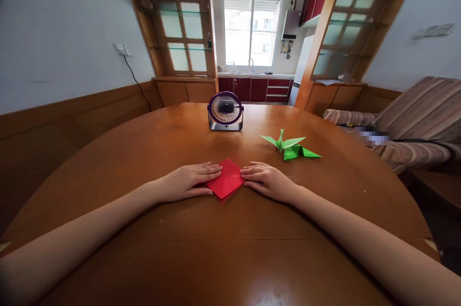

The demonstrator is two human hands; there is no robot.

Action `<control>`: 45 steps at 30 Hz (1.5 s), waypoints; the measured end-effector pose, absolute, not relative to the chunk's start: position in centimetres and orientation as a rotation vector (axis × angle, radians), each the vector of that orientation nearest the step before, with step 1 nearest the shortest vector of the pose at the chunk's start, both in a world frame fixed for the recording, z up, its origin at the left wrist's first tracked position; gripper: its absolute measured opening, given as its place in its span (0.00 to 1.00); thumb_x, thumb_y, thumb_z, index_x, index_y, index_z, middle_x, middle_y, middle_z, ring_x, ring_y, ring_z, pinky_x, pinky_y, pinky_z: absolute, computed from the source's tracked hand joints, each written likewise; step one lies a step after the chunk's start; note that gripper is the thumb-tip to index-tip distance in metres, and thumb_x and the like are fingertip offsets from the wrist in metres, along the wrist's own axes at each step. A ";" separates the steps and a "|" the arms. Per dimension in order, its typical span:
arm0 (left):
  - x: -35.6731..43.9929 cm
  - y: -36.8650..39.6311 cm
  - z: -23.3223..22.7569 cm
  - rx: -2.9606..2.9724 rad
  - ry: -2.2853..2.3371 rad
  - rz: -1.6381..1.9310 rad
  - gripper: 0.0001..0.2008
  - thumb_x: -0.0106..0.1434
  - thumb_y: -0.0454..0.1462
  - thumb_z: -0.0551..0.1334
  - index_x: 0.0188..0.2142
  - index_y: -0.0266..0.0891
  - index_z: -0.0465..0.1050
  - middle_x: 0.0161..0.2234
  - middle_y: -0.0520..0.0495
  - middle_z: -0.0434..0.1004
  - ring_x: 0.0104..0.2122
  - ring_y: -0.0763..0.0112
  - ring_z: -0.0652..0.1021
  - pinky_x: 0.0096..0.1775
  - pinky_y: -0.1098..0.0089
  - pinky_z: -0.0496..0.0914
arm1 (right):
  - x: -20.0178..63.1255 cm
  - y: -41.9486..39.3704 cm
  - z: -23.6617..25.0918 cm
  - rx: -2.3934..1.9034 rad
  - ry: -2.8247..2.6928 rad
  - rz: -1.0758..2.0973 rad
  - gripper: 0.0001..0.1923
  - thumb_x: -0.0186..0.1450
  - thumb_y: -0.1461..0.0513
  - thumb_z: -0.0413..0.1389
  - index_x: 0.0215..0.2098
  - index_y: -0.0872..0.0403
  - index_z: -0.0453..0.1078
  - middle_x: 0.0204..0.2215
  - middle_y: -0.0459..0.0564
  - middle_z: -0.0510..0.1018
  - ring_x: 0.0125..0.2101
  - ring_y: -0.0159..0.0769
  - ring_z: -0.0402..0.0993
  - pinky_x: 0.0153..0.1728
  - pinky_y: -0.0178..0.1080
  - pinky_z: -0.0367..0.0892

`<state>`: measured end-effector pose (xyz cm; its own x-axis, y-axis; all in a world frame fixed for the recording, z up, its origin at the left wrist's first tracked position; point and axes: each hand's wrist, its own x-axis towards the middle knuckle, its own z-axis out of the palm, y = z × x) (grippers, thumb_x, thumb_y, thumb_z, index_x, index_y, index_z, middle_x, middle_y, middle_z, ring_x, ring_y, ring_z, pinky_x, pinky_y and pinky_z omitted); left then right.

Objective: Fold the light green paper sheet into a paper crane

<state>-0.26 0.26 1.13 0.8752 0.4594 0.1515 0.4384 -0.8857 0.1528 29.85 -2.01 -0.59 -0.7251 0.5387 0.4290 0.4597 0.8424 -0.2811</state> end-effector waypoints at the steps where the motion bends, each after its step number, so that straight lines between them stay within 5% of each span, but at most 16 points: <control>1: -0.4 0.2 1.3 2.971 0.675 0.323 0.27 0.68 0.52 0.48 0.59 0.41 0.65 0.59 0.42 0.66 0.59 0.59 0.67 0.59 0.60 0.60 | 29.9 -1.9 -0.6 -0.727 -2.502 0.175 0.15 0.69 0.59 0.52 0.52 0.49 0.72 0.48 0.53 0.77 0.49 0.41 0.74 0.57 0.53 0.62; 6: -0.5 0.1 1.9 3.112 0.618 0.443 0.20 0.70 0.45 0.48 0.47 0.40 0.75 0.40 0.40 0.75 0.40 0.63 0.75 0.42 0.65 0.70 | 30.1 -1.6 -0.4 -0.758 -2.480 0.078 0.12 0.68 0.58 0.52 0.45 0.50 0.76 0.40 0.53 0.79 0.41 0.40 0.75 0.47 0.49 0.68; 11: -1.4 0.6 1.9 3.034 0.651 0.484 0.18 0.70 0.42 0.49 0.42 0.40 0.77 0.34 0.43 0.73 0.35 0.68 0.73 0.38 0.70 0.68 | 30.2 -1.5 -0.5 -0.771 -2.473 0.098 0.12 0.68 0.58 0.53 0.43 0.51 0.76 0.39 0.52 0.79 0.40 0.39 0.74 0.47 0.47 0.66; 23: -1.8 1.0 1.3 2.766 0.971 0.587 0.14 0.67 0.44 0.53 0.33 0.38 0.72 0.33 0.47 0.71 0.34 0.69 0.71 0.40 0.68 0.66 | 29.3 -2.0 -0.3 -0.989 -2.369 0.086 0.14 0.68 0.58 0.51 0.31 0.54 0.75 0.32 0.52 0.74 0.34 0.37 0.69 0.41 0.44 0.64; 31: -0.9 1.2 0.6 2.535 1.305 0.630 0.17 0.63 0.48 0.57 0.29 0.38 0.74 0.37 0.45 0.71 0.41 0.62 0.71 0.47 0.59 0.62 | 28.4 -1.6 -0.8 -1.177 -2.121 0.380 0.12 0.64 0.58 0.54 0.26 0.56 0.71 0.33 0.52 0.70 0.31 0.34 0.68 0.33 0.38 0.65; 45: -0.3 1.4 0.4 2.457 1.574 0.545 0.18 0.61 0.50 0.59 0.26 0.39 0.76 0.43 0.43 0.71 0.46 0.56 0.69 0.48 0.55 0.60 | 28.0 -0.7 -1.1 -1.412 -2.018 0.451 0.10 0.58 0.59 0.58 0.22 0.55 0.70 0.33 0.51 0.72 0.34 0.37 0.69 0.39 0.40 0.63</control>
<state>-0.27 1.38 0.43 0.3746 0.9030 0.2104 0.8397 -0.4266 0.3360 28.00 -0.73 -1.08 -0.2299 0.9268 0.2969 0.7124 0.3681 -0.5975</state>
